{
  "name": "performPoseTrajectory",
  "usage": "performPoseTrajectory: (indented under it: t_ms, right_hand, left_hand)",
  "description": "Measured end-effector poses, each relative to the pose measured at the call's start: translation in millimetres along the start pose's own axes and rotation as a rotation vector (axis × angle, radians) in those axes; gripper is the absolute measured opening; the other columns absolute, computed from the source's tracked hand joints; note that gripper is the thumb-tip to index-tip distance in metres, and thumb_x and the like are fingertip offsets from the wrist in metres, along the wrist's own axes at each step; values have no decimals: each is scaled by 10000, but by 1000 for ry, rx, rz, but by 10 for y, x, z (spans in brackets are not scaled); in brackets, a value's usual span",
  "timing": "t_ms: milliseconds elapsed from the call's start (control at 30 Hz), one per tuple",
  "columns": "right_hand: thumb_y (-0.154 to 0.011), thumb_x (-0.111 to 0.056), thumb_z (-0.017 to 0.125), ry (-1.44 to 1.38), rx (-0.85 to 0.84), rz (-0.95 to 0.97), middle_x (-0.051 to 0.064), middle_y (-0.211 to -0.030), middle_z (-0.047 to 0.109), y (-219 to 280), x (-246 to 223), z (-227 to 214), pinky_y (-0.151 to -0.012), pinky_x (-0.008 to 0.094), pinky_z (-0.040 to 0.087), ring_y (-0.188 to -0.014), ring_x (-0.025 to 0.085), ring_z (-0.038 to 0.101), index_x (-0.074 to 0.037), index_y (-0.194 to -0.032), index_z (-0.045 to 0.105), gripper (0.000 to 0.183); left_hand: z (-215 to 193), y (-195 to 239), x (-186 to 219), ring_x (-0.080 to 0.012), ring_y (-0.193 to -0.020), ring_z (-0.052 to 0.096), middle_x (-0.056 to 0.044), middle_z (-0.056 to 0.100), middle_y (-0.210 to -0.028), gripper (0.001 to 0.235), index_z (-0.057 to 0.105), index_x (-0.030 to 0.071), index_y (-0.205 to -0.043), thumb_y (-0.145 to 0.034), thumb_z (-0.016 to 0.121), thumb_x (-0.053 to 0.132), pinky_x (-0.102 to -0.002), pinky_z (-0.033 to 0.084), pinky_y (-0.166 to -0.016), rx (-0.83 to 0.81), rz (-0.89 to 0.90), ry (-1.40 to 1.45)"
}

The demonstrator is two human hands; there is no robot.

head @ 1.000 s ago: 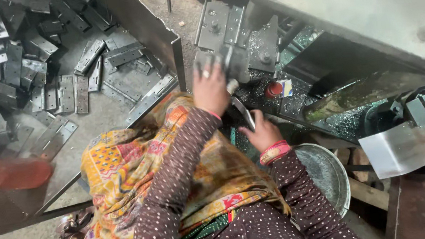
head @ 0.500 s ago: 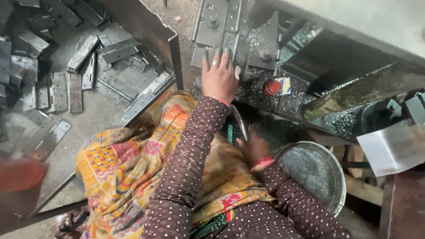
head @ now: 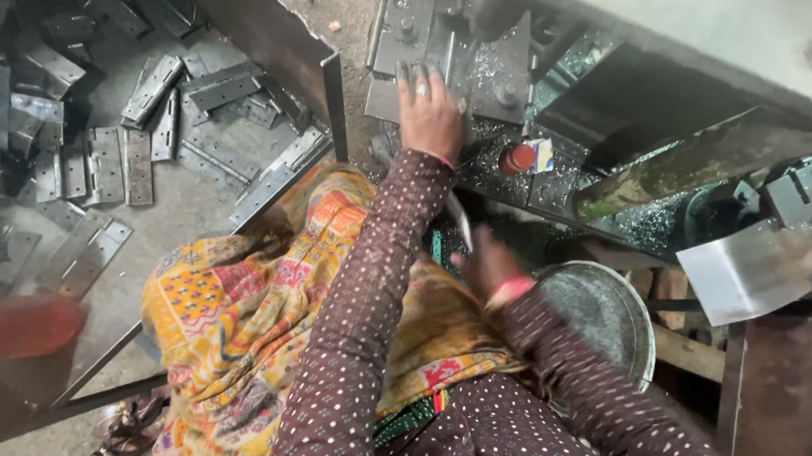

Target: The person picks up metal brackets from a bin and places them into a press machine, using a lever to operate the mechanism.

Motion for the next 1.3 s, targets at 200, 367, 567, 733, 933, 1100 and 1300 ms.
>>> performPoseTrajectory:
  t_ms: [200,367,567,733,933,1100,1300]
  right_hand:
    - [-840,-508,790,-14,-33,30,300,-821,691,-22,54,97,-673,602,528,-805,524,671,-13,-1187,474,682]
    - [-793,-527,815,56,-49,-101,286,-865,704,-335,-120,-518,-697,562,562,-823,494,699,-3,-1077,522,665]
    - [-857,-489,736,-48,37,22,293,-873,705,80,-117,-127,-698,569,550,-809,499,696,-15,-1233,522,642]
    - [-790,-509,789,-1,-49,-23,313,-873,703,-114,-133,-164,-702,584,537,-835,515,677,15,-1185,499,717]
    - [-811,-611,785,79,-16,-84,287,-885,711,-249,-205,-685,-710,554,556,-844,485,695,-3,-1056,572,689]
    - [-895,-500,698,-9,132,-59,286,-811,701,107,-113,32,-616,566,551,-721,496,696,3,-1240,529,633]
    - [-895,-553,760,21,30,-8,244,-848,725,-122,-155,-420,-686,557,548,-802,467,708,-42,-1125,569,592]
  left_hand:
    - [-145,174,-110,-340,-1380,507,-188,571,-1433,378,719,0,-1179,-949,516,222,-565,245,-1221,21,45,-20]
    - [-2,10,-36,-343,-1357,510,-181,600,-1350,383,713,-18,-1169,-960,539,251,-585,258,-1203,55,28,83]
    - [127,-144,-45,-318,-1359,513,-155,595,-1385,332,724,12,-1167,-944,552,188,-572,297,-1178,89,25,121]
    - [190,-128,-58,-318,-1399,481,-156,552,-1476,295,735,43,-1162,-983,540,172,-584,276,-1199,-63,43,133]
    - [432,-554,-181,-274,-1430,424,-126,499,-1517,391,705,56,-1249,-956,493,207,-584,164,-1213,-156,7,85]
    - [474,-617,-218,-272,-1415,410,-116,493,-1509,415,701,53,-1247,-941,487,232,-602,143,-1190,-122,20,167]
    - [199,-492,-233,-242,-1413,420,-84,537,-1466,306,762,93,-1061,-916,510,190,-598,154,-1214,-173,99,114]
Point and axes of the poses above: each hand's wrist, its own y-axis away from the middle knuckle, its own z-axis out of the palm, x = y × z, the point moved 7 cm from there along -y, towards the middle knuckle
